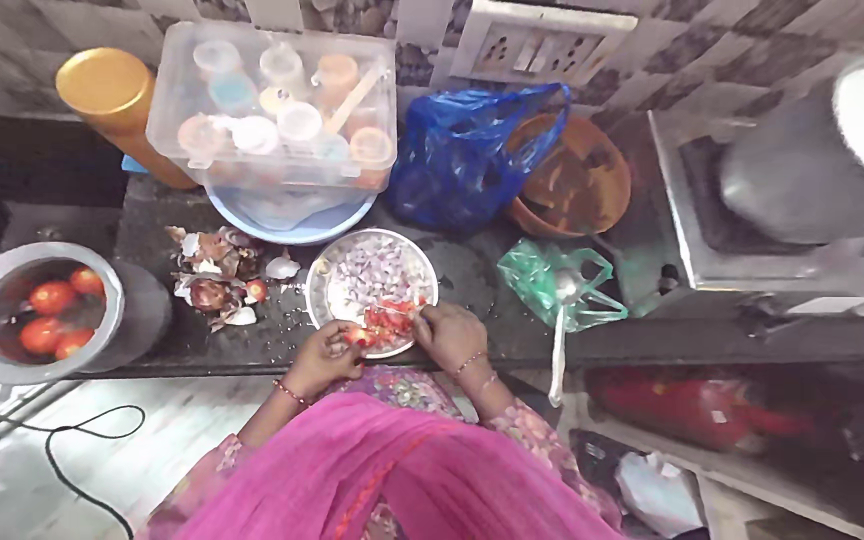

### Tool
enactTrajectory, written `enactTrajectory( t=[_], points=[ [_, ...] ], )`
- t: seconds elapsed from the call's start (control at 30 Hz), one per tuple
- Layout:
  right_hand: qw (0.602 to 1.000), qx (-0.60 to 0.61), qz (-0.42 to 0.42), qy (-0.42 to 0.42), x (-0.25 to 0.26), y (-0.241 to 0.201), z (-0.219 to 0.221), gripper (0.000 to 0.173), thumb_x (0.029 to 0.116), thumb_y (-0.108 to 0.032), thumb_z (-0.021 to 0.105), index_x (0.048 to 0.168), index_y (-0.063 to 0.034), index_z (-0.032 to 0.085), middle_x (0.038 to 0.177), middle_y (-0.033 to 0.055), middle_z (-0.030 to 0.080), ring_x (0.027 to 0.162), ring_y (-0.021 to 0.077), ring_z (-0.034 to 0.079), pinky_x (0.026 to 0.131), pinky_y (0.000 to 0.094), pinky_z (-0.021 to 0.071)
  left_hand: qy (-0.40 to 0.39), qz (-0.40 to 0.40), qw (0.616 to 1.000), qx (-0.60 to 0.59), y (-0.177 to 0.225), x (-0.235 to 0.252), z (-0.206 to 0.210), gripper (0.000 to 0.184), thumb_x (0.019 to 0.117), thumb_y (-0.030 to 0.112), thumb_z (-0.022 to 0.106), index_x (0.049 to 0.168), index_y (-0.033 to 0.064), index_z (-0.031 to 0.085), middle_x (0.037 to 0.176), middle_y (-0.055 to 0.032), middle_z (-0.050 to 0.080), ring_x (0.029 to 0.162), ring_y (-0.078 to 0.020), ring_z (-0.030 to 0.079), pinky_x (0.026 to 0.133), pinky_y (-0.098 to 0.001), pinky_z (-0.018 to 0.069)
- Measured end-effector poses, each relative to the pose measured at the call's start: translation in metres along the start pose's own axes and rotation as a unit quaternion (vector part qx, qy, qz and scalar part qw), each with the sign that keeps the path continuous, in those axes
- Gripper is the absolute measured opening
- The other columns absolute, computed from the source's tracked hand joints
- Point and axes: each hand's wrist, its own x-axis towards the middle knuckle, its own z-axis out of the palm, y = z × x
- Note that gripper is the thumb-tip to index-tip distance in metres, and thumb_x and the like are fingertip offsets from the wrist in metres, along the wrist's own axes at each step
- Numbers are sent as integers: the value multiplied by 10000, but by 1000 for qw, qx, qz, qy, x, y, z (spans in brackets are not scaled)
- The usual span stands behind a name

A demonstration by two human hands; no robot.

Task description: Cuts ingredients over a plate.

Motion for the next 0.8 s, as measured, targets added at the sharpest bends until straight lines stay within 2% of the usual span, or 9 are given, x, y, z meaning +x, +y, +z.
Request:
enactTrajectory(
  t=[0.07, 0.17, 0.23, 0.3, 0.33, 0.4, 0.47, 0.6, 0.8],
  points=[
    [1000, -9, -2, 2, 3, 1, 2, 480, 1045, -457, 497, 1020, -54, 757, 1011, 173, 732, 1023, 359, 705, 856, 557, 538, -4, 4, 1000, -18, 1, -1, 1, 398, 834, -65, 692, 1206, -18, 557, 988, -42, 706, 803, -77, 707, 720, -248, 610],
    [999, 31, 19, -13, 3, 2, -4, 456, 1054, -435, 502, 1087, -51, 748, 1073, 175, 731, 1050, 369, 699, 872, 567, 533, -11, 20, 999, -46, 2, -2, 2, 396, 799, -83, 685, 1166, -7, 556, 955, -5, 711, 805, -58, 703, 734, -234, 605],
    [994, 111, -1, 12, -2, 7, -4, 412, 1062, -368, 501, 1093, -30, 734, 1012, 180, 732, 956, 357, 714, 817, 558, 545, -14, 32, 996, -78, 1, -2, 3, 436, 780, -99, 679, 1190, -16, 558, 978, -1, 714, 840, -54, 701, 775, -237, 600],
    [974, 217, -52, 27, -7, 10, 1, 368, 1062, -276, 473, 1039, 14, 698, 813, 151, 681, 746, 272, 673, 702, 466, 546, -24, 45, 991, -126, -2, -1, 4, 514, 766, -93, 669, 1261, -17, 555, 1025, -8, 727, 885, -77, 714, 814, -256, 606],
    [960, 271, -70, 7, -10, 10, 3, 358, 1064, -245, 444, 1035, 27, 676, 784, 122, 651, 722, 211, 636, 703, 410, 530, -32, 51, 988, -144, -2, -1, 5, 517, 774, -90, 665, 1275, -18, 558, 1040, -7, 731, 893, -85, 717, 819, -261, 607],
    [927, 361, -97, -41, -16, 5, 4, 353, 1069, -192, 407, 1071, 58, 657, 827, 83, 639, 746, 97, 595, 729, 298, 519, -42, 68, 985, -153, 3, -3, 8, 485, 770, -85, 653, 1243, -11, 575, 1020, 19, 734, 873, -70, 714, 807, -252, 605],
    [905, 405, -93, -89, -21, -1, 5, 350, 1065, -223, 406, 1071, 39, 638, 833, 38, 602, 746, 40, 557, 711, 243, 492, -44, 97, 983, -149, 5, -3, 12, 452, 744, -65, 688, 1182, 17, 610, 1000, 41, 744, 872, -66, 718, 816, -255, 607],
    [914, 386, -41, -116, -25, -12, 2, 418, 966, -389, 618, 1053, 19, 642, 843, 66, 619, 753, 111, 583, 712, 318, 510, -40, 155, 978, -132, 4, -1, 18, 423, 729, -78, 734, 1130, 19, 641, 1019, 35, 747, 922, -67, 717, 866, -271, 606],
    [922, 371, -22, -111, -27, -16, 5, 426, 982, -391, 607, 1042, 29, 646, 833, 89, 626, 753, 144, 591, 718, 354, 509, -10, 192, 980, -60, 6, -2, 25, 336, 788, -39, 719, 1116, -33, 641, 1006, 45, 733, 899, -5, 693, 854, -212, 588]
  ],
)
